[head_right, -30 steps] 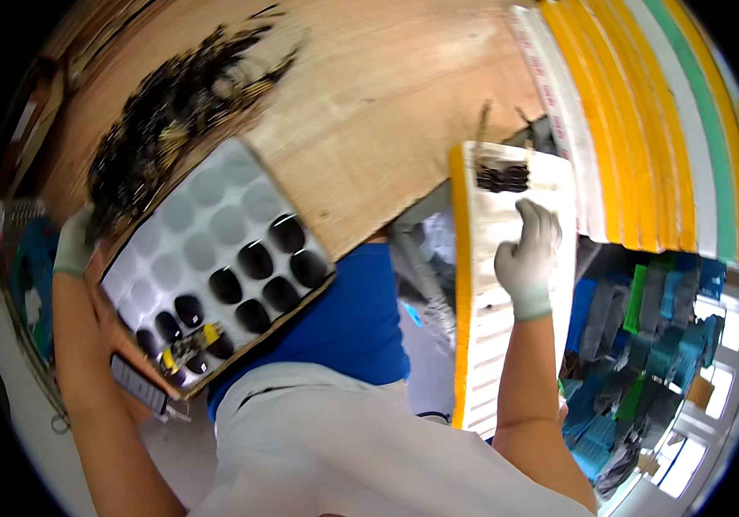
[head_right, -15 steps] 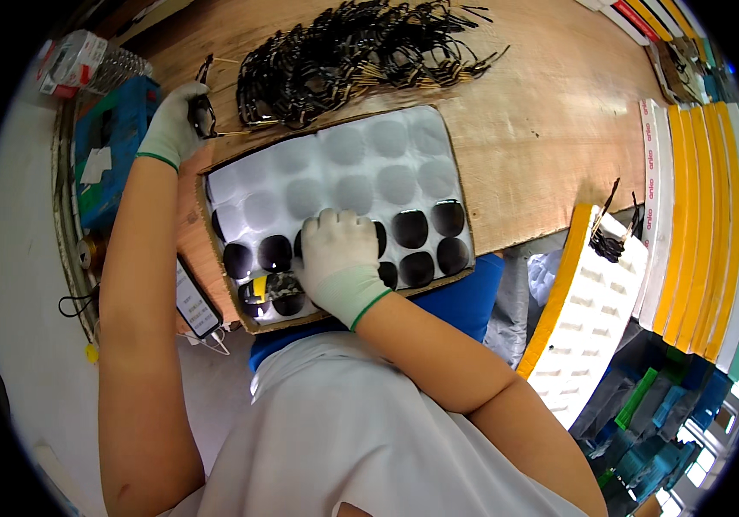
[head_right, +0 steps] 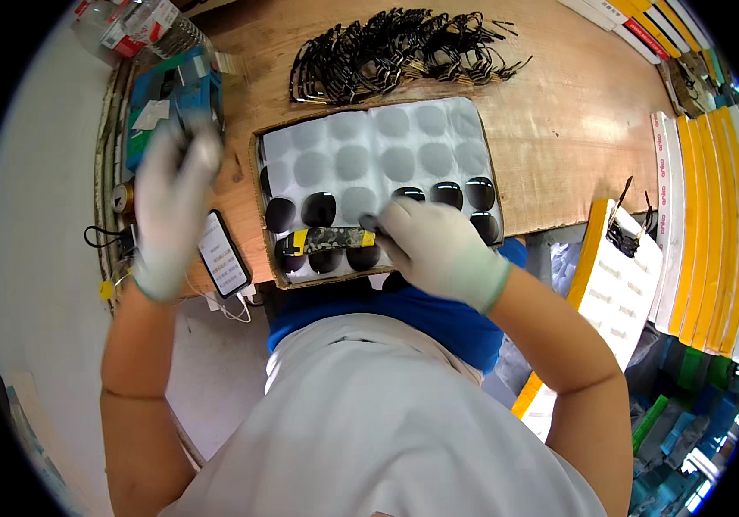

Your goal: The person assembles sunglasses by inserting dark lenses into metal frames. They pick up a frame, insert a lens, and place the completed unit into a white foam tray. The process is repeated for multiple units.

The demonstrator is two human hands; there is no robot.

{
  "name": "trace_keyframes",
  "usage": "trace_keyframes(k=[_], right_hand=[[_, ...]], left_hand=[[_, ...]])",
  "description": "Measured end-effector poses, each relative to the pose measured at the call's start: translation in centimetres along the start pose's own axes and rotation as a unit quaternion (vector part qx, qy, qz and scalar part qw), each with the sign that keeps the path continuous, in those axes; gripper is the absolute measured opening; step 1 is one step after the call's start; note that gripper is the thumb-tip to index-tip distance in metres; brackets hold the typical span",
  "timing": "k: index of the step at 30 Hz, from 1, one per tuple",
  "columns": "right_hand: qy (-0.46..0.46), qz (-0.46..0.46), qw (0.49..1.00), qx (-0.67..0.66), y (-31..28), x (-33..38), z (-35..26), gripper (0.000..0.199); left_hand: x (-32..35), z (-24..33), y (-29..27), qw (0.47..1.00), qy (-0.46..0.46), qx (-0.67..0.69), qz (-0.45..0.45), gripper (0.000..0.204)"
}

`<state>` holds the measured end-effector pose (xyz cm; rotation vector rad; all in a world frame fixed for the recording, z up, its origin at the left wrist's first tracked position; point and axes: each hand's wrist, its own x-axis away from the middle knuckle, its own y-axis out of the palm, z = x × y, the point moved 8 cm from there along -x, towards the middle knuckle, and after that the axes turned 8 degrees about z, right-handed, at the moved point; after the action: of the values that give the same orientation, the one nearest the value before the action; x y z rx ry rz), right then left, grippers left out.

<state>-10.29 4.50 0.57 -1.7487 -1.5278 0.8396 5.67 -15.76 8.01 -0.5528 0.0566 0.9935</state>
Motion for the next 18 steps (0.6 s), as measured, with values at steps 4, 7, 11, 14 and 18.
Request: trace_keyframes(k=[4, 7, 11, 14, 18], right_hand=[[0.046, 0.08, 0.967, -0.239, -2.3, 6.4, -3.4, 0.026], [0.122, 0.151, 0.869, -0.454, -0.5, 9.2, -4.0, 0.034], [0.145, 0.224, 0.837, -0.478, -0.5, 8.9, -5.4, 0.035], [0.155, 0.204, 0.833, -0.49, -0.6, 8.8, -5.9, 0.036], [0.19, 0.24, 0.821, -0.482, -0.3, 9.3, -5.7, 0.039]], left_hand=[[14.8, 0.1, 2.5, 0.989, -0.045, -0.031, -0.137, 0.032], [17.0, 2.2, 6.3, 0.977, -0.055, 0.075, -0.191, 0.03], [16.7, 4.5, 8.2, 0.95, -0.121, 0.139, -0.253, 0.034], [17.4, 4.3, 8.3, 0.951, -0.099, 0.135, -0.262, 0.04], [18.4, 4.0, 7.7, 0.963, -0.088, 0.136, -0.217, 0.042]])
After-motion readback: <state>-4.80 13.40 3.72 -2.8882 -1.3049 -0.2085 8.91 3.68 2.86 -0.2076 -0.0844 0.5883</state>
